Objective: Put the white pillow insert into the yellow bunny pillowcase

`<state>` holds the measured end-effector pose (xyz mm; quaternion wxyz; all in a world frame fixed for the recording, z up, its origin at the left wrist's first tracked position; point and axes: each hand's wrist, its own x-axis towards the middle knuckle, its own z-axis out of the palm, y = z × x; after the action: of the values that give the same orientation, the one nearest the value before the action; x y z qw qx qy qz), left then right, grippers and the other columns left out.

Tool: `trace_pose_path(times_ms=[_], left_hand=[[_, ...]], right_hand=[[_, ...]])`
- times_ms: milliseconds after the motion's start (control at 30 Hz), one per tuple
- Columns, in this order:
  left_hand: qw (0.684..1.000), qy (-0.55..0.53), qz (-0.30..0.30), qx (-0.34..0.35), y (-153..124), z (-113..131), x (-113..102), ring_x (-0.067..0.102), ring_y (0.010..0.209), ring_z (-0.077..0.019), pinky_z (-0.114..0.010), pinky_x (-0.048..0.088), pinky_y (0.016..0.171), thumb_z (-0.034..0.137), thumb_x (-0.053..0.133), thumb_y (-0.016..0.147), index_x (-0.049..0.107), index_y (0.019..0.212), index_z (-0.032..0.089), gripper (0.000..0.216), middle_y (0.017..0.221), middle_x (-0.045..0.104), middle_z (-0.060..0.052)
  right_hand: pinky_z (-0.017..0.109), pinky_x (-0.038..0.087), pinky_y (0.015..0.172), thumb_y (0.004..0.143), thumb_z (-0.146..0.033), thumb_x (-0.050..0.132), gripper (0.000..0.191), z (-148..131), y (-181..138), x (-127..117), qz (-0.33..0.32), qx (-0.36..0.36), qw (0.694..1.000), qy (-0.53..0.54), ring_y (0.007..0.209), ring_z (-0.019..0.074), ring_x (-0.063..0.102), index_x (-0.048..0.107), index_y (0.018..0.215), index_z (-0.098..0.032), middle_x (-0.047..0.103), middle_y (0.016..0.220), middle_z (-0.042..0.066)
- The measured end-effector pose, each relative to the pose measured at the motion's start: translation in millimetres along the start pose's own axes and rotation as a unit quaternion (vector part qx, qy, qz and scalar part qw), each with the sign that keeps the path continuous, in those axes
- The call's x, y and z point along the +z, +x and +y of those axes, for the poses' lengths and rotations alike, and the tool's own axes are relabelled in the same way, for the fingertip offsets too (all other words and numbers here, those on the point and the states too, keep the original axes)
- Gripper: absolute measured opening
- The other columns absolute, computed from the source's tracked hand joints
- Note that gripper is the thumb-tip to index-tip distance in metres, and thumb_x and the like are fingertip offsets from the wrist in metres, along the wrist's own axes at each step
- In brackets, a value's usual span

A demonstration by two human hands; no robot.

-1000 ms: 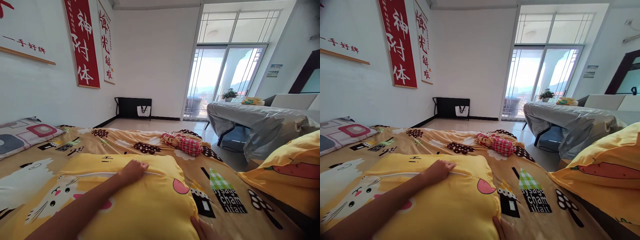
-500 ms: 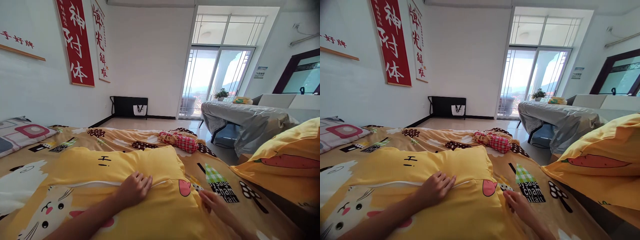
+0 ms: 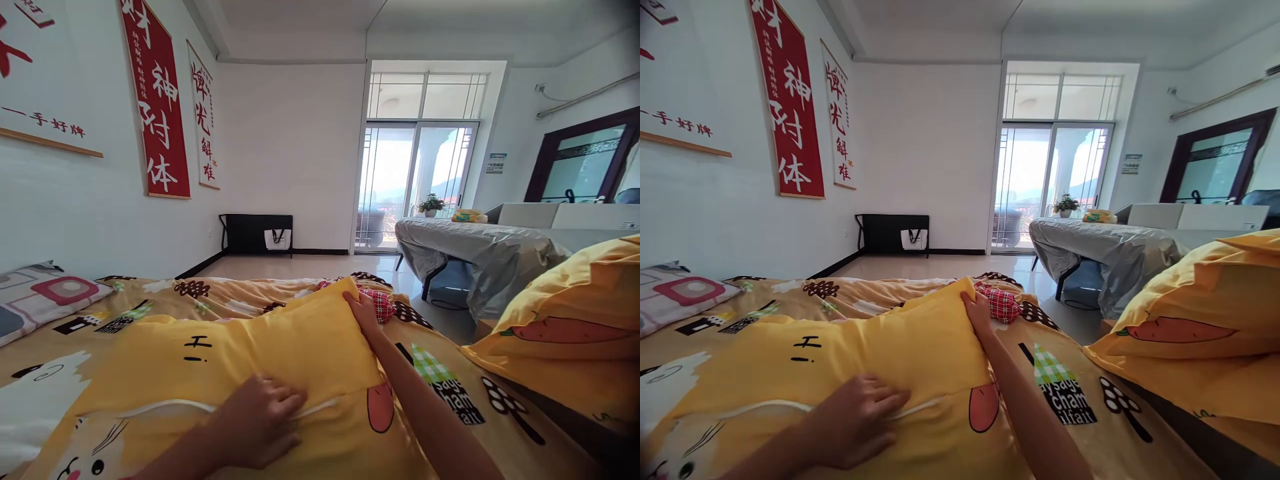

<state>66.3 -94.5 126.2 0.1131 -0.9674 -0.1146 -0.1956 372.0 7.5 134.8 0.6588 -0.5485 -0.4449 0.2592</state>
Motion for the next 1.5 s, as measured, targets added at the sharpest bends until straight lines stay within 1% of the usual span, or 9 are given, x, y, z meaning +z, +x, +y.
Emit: trace_pose_path(times_ms=[133, 267, 400, 700, 867, 1067, 1233, 1400, 1500], left_hand=[[0.970, -0.124, 0.061, -0.201, 37, -56, -43, 0.057, 0.065, -0.0149, -0.025, 0.040, 0.061, 0.041, 0.037, 0.094, 0.063, 0.075, 0.019, 0.039, 0.068, 0.062, -0.002], [0.912, -0.206, 0.038, -0.353, 65, -111, -32, 0.059, 0.075, -0.0193, -0.027, 0.042, 0.066, 0.052, 0.040, 0.089, 0.065, 0.085, 0.018, 0.041, 0.083, 0.066, -0.005], [0.874, -0.351, -0.046, -0.334, 60, -117, -10, 0.049, 0.060, -0.0155, -0.025, 0.036, 0.055, 0.067, 0.035, 0.084, 0.056, 0.067, 0.017, 0.056, 0.065, 0.055, 0.000], [0.905, -0.244, 0.042, -0.347, 51, -111, -15, 0.036, 0.053, -0.0121, -0.026, 0.026, 0.051, 0.061, 0.039, 0.083, 0.038, 0.054, 0.019, 0.052, 0.053, 0.041, 0.002], [0.911, -0.174, -0.039, -0.372, 54, -130, 18, 0.057, 0.069, -0.0187, -0.026, 0.039, 0.062, 0.057, 0.030, 0.089, 0.053, 0.066, 0.018, 0.051, 0.072, 0.064, -0.004], [0.888, -0.130, -0.144, -0.416, 26, -129, 70, 0.054, 0.120, -0.0247, -0.032, 0.040, 0.096, 0.042, 0.035, 0.091, 0.056, 0.121, 0.014, 0.046, 0.132, 0.057, -0.014], [0.874, -0.078, -0.192, -0.440, -2, -122, 71, 0.047, 0.129, -0.0243, -0.039, 0.033, 0.107, 0.049, 0.030, 0.093, 0.056, 0.125, 0.023, 0.049, 0.140, 0.052, -0.008], [0.862, 0.024, -0.145, -0.484, 0, -108, 47, 0.052, 0.120, -0.0348, -0.051, 0.035, 0.101, 0.042, 0.038, 0.090, 0.062, 0.112, 0.013, 0.043, 0.121, 0.063, -0.020], [0.941, 0.097, 0.005, -0.323, 8, -83, 29, 0.055, 0.114, -0.0267, -0.042, 0.039, 0.097, 0.024, 0.037, 0.091, 0.060, 0.110, 0.012, 0.032, 0.117, 0.063, -0.018]], right_hand=[[0.026, 0.045, 0.054, 0.061, -0.054, 0.068, 0.042, -30, -17, -17, -0.013, -0.033, 0.999, 0.005, 0.060, 0.0153, 0.057, 0.062, 0.076, -0.015, 0.065, 0.069, 0.002], [0.025, 0.042, 0.050, 0.064, -0.061, 0.066, 0.047, -54, -27, -28, 0.012, -0.080, 0.996, -0.022, 0.057, 0.0142, 0.054, 0.061, 0.073, -0.015, 0.064, 0.067, 0.003], [0.025, 0.040, 0.048, 0.067, -0.061, 0.062, 0.045, -49, -22, -39, 0.049, -0.100, 0.988, -0.110, 0.056, 0.0154, 0.054, 0.059, 0.066, -0.016, 0.062, 0.060, 0.003], [0.044, 0.047, 0.087, 0.076, -0.040, 0.059, 0.032, -50, -34, -43, 0.074, -0.120, 0.965, -0.220, 0.097, 0.0284, 0.062, 0.066, 0.094, -0.015, 0.069, 0.096, 0.014], [0.046, 0.026, 0.109, 0.093, -0.039, 0.043, 0.044, -57, -127, -9, -0.152, -0.403, 0.812, -0.395, 0.133, 0.0247, 0.039, 0.049, 0.134, -0.025, 0.049, 0.141, 0.010], [0.047, 0.019, 0.113, 0.094, -0.054, 0.034, 0.063, 6, -142, 27, -0.356, -0.195, 0.776, -0.483, 0.143, 0.0247, 0.023, 0.030, 0.148, -0.021, 0.029, 0.153, 0.013], [0.047, 0.024, 0.110, 0.086, -0.065, 0.042, 0.083, -2, -128, 27, -0.419, -0.192, 0.741, -0.488, 0.141, 0.0328, 0.025, 0.027, 0.149, -0.012, 0.028, 0.152, 0.021], [0.037, 0.041, 0.088, 0.091, -0.034, 0.044, 0.040, -18, -142, 42, -0.349, -0.190, 0.721, -0.567, 0.105, 0.0269, 0.060, 0.055, 0.123, -0.013, 0.064, 0.113, 0.016], [0.032, 0.040, 0.079, 0.086, -0.009, 0.038, 0.030, -16, -140, 58, -0.296, -0.187, 0.726, -0.593, 0.092, 0.0229, 0.062, 0.064, 0.101, -0.014, 0.068, 0.096, 0.015]])
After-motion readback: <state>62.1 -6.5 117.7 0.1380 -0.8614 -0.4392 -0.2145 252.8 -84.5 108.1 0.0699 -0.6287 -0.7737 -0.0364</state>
